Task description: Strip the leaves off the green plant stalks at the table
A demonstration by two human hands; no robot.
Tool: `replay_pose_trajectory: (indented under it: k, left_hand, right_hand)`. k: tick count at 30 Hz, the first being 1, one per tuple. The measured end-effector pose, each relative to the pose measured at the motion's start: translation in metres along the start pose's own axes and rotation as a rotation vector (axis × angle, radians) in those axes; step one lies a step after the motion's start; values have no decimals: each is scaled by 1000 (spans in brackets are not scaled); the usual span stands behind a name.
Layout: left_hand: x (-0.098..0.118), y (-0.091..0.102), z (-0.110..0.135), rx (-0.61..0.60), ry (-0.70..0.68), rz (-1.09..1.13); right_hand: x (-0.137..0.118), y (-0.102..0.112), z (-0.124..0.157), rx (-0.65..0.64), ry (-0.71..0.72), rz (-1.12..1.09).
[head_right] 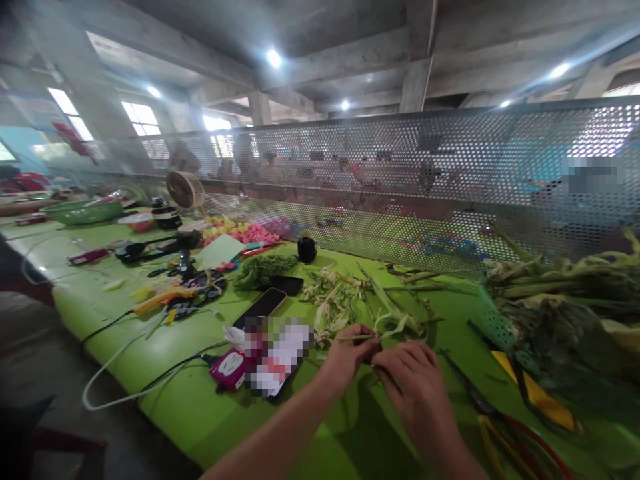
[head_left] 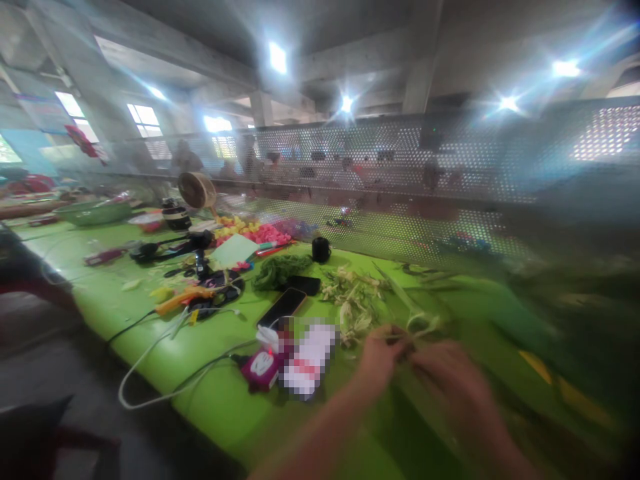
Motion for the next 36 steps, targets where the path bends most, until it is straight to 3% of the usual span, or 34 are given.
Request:
replay_pose_trajectory:
  k: [3,9,15,19,24,31,36]
  left_hand:
    - [5,-4,4,-24,-33,-29]
    - [3,-23,11,-197,-9,-42]
    - [7,-27,21,-245,39,-24]
    - [1,-25,21,-224,55,-52]
    - [0,-20,13,-176,-65,-187]
    - [-1,-13,9,-119,8,-159]
    - [3,-5,2,-61,-40,-213]
  right_hand:
    - [13,-1,1,-2,-141,-80]
    - [57,10,7,145,-615,-258]
    - [74,-1,24,112,-962,-376]
    - [78,-8,33,136,-1037,-490]
    - [77,-11,32,160,-1077,-549]
    - [74,-10,22,61,-1012,-472]
    - [61,-2,8,8,-927,-445]
Point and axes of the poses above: each hand's wrist, its own z-axis away from the middle knuckle, its own y-axis out of the back of the hand, x = y × z, the point moved 10 cm from there along -z, towards the middle knuckle, and after that the axes turned 9 degrees about x, right-handed, at the moved point
